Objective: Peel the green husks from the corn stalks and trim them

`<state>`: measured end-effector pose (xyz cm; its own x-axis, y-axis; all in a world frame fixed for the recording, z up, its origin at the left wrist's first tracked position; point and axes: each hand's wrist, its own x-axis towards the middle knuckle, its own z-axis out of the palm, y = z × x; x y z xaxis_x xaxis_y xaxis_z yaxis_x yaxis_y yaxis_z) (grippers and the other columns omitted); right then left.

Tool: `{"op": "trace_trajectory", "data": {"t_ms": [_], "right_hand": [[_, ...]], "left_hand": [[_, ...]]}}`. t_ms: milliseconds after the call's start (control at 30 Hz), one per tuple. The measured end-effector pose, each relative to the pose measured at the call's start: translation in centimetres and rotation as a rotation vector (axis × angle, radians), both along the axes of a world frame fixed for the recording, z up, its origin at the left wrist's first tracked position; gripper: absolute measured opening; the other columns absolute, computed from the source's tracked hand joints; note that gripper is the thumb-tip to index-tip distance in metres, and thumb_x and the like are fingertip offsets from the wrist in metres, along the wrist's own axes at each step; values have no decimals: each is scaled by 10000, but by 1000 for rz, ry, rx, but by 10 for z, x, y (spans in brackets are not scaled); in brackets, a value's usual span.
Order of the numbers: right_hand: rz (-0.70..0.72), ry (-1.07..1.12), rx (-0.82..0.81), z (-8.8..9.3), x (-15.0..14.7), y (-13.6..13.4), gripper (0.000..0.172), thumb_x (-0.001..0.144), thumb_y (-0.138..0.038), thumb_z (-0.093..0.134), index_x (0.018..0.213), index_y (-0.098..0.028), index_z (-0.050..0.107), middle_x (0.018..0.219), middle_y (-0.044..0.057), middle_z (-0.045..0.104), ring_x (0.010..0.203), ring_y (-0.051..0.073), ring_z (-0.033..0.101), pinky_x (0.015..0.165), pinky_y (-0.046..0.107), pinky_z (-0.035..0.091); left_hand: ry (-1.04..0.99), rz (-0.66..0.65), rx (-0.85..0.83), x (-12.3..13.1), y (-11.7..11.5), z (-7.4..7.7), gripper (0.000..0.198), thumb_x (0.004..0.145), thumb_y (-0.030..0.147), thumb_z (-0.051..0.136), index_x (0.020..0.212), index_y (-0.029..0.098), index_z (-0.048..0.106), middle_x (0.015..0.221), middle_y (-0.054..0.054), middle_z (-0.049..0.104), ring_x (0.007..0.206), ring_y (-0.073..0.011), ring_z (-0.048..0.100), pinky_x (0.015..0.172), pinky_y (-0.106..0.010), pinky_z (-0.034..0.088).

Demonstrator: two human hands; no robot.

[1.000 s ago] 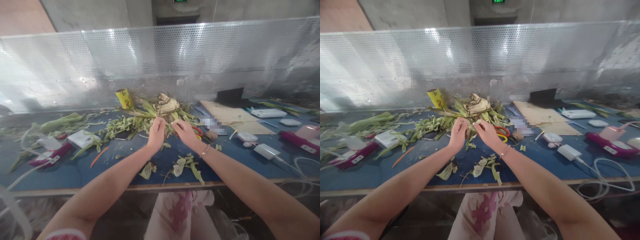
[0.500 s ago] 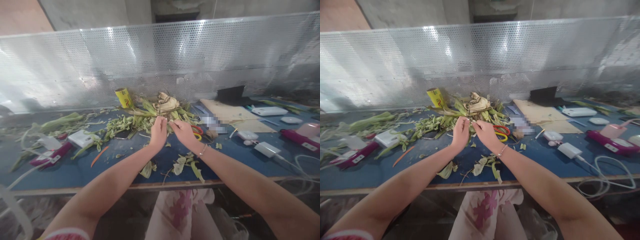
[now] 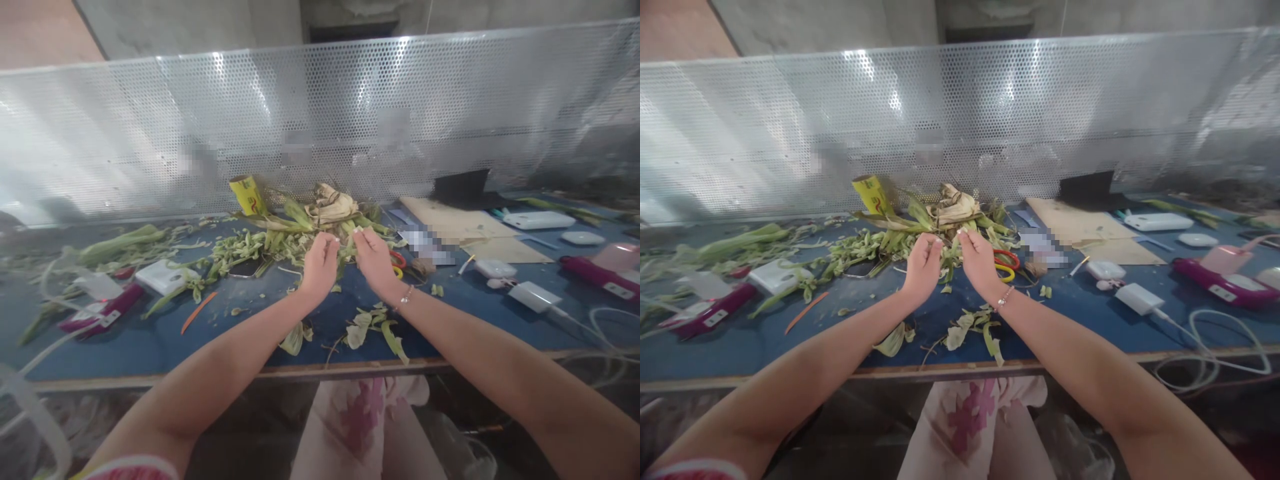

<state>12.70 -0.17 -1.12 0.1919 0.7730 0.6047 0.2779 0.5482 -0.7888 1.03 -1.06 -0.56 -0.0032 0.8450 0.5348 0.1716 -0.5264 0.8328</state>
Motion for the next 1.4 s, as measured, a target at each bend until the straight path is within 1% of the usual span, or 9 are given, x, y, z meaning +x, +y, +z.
{"op": "trace_trajectory", "data": {"t_ms": [167, 267, 400, 500, 633, 933, 1033, 1133, 1400], "right_hand": [[24, 40, 6, -1, 1, 1, 389, 850, -488, 386, 597, -213, 279, 535, -40, 295, 504, 109, 329, 498, 244, 289], [84, -98, 7, 1, 4, -3, 403, 860, -484, 372, 578, -211, 280, 508, -38, 317, 487, 108, 344, 501, 252, 292], [171, -301, 9, 5, 8, -7, 364, 867, -431, 376, 583, -204, 363, 514, -28, 407, 499, 117, 402, 527, 258, 313], [142, -343, 22, 7, 8, -9, 334, 863, -401, 385, 596, -201, 381, 538, -25, 430, 518, 118, 410, 528, 251, 302], [87, -370, 29, 11, 9, -11, 376, 869, -394, 375, 557, -193, 322, 519, -27, 382, 518, 109, 375, 525, 250, 270], [16, -253, -64, 8, 4, -6, 494, 838, -535, 356, 510, -195, 211, 474, -42, 230, 471, 82, 256, 472, 245, 209], [-31, -315, 28, 5, 1, -6, 502, 827, -526, 394, 496, -192, 218, 473, -45, 259, 483, 78, 253, 485, 243, 218], [-25, -334, 90, 4, 0, -7, 478, 836, -484, 404, 501, -191, 231, 481, -46, 281, 486, 76, 259, 489, 239, 224], [-42, -212, 83, 8, 2, -11, 406, 840, -417, 414, 531, -197, 267, 498, -42, 313, 502, 90, 304, 504, 239, 262]], "left_hand": [[22, -3, 9, -1, 0, -2, 161, 834, 351, 455, 775, 202, 475, 480, 64, 328, 435, -75, 311, 471, -213, 241], [35, 37, 31, -7, 2, -1, 168, 841, 355, 442, 783, 202, 481, 481, 62, 333, 433, -78, 318, 473, -215, 247], [54, 119, 33, -13, 8, 0, 162, 834, 357, 450, 793, 204, 484, 493, 58, 361, 457, -85, 347, 487, -213, 266], [117, 130, 50, -13, 11, -1, 158, 839, 347, 439, 784, 204, 477, 513, 52, 384, 482, -91, 364, 502, -214, 278], [151, 118, 100, -11, 9, -1, 166, 830, 334, 466, 741, 194, 476, 538, 42, 395, 491, -89, 353, 521, -225, 270], [280, 132, 138, -6, 1, -1, 179, 880, 306, 358, 760, 193, 428, 559, 38, 381, 508, -93, 381, 531, -224, 278], [309, 165, 126, -5, 0, -2, 181, 887, 307, 339, 778, 191, 425, 548, 43, 380, 495, -91, 383, 522, -224, 287], [302, 175, 155, -4, 1, -1, 183, 883, 307, 350, 765, 188, 422, 566, 39, 390, 516, -87, 388, 528, -220, 300], [214, 109, 114, -4, 1, 2, 208, 879, 365, 348, 806, 190, 433, 562, 51, 366, 477, -72, 371, 518, -215, 314]]}}
